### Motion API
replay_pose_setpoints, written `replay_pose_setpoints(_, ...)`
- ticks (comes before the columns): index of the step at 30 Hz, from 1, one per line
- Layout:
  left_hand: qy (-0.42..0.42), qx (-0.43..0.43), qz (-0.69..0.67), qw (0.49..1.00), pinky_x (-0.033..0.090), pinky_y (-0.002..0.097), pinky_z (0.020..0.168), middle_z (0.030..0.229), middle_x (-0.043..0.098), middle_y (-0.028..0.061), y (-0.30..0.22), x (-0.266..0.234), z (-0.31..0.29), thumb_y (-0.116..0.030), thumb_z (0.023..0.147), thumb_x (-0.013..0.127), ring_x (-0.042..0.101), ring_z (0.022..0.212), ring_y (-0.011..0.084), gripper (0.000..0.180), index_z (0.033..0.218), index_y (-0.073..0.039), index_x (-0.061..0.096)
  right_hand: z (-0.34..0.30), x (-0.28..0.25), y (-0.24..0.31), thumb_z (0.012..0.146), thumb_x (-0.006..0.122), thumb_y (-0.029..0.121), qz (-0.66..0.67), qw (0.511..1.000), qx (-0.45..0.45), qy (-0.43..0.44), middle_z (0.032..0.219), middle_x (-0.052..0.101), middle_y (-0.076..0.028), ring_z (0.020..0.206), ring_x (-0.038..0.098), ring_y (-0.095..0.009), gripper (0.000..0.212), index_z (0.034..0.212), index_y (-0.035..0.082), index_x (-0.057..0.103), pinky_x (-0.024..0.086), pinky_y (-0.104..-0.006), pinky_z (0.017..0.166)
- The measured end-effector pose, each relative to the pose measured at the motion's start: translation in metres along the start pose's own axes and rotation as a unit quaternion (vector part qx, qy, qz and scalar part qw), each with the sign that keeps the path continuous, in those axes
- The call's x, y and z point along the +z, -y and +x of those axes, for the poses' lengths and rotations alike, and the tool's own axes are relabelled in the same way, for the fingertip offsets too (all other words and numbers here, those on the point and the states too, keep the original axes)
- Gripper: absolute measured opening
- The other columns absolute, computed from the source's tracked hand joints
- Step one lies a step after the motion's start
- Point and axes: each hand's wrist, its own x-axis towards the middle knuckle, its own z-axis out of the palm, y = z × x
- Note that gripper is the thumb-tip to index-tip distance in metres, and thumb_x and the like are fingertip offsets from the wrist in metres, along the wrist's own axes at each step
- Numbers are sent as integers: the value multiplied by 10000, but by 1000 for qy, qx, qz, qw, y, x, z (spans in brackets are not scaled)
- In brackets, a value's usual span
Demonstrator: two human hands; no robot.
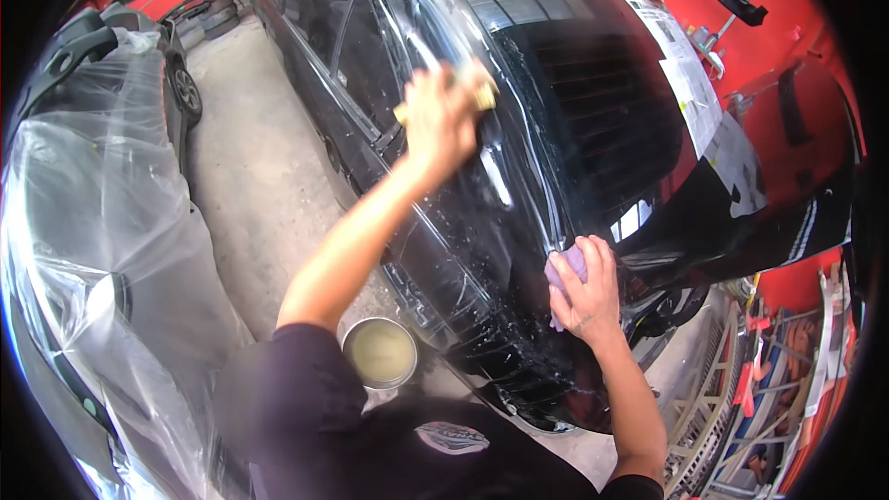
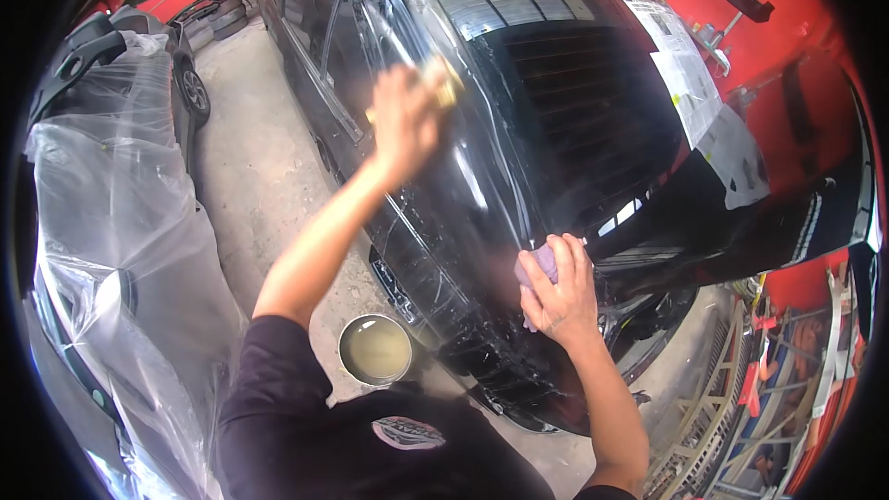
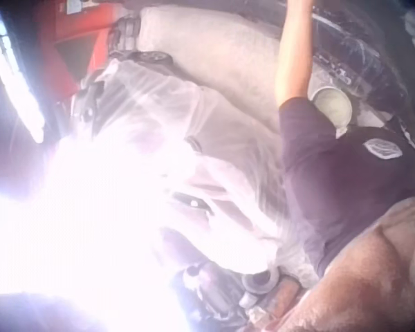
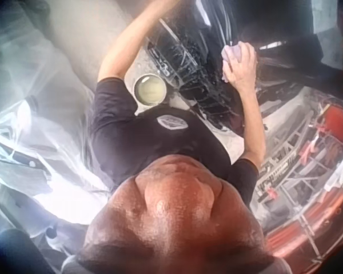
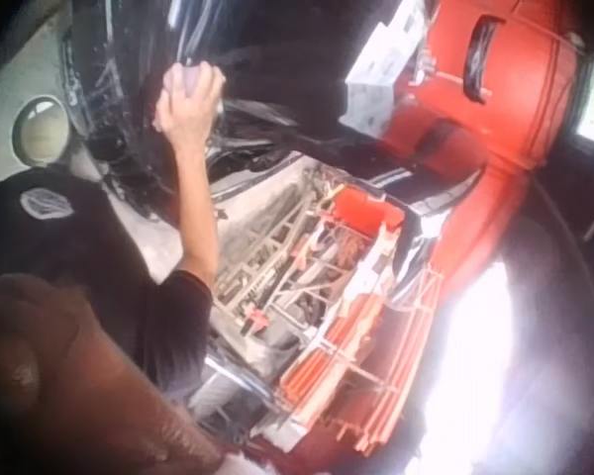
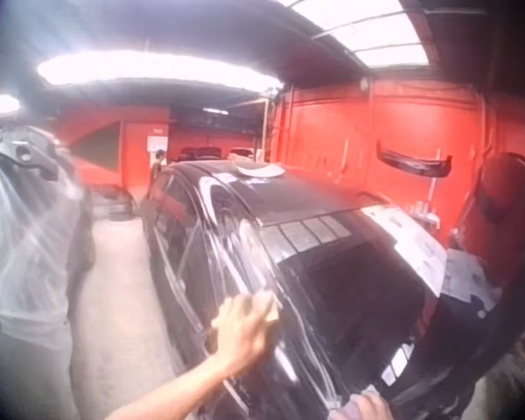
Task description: The person scrubs the rear bumper and trunk of a black car using a yellow sponge and a purple cloth, repeatedly dipping the sponge into a bucket of soapy water. The person wipes the surface in circular and linear motions, focusing on the rear quarter panel and trunk lid.
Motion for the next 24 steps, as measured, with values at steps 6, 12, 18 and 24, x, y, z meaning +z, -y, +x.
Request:
replay_pose_setpoints(6,-78,-24,-10,997,488,498,981,1240,656,195,90,0,72,-146,914,771,602,1141,403,501,1413,-165,739,10,-3,0,820,770,227,1,1000,-22,-2,1473,514,-258,1363,500,-506,568,1373,115,704,439,-647,1148)
replay_pose_setpoints(12,-97,-108,-1,989,477,538,969,1242,624,215,51,9,31,-162,895,796,585,1143,427,487,1379,-177,745,8,2,0,829,764,227,-2,1000,-18,-4,1479,508,-264,1366,492,-521,563,1378,118,700,434,-655,1151)
replay_pose_setpoints(18,-61,-3,-68,996,457,537,919,1274,615,213,53,2,-7,-75,788,838,581,1124,423,614,1381,-197,734,3,-3,-1,837,754,237,-12,1000,-9,6,1481,508,-277,1364,489,-542,565,1384,107,694,429,-661,1155)
replay_pose_setpoints(24,-134,-129,-4,982,464,531,950,1241,624,210,91,7,57,-144,906,772,580,1112,411,515,1416,-157,706,13,4,3,828,756,191,-9,1000,-22,-4,1483,508,-279,1362,496,-541,578,1396,109,688,448,-643,1137)
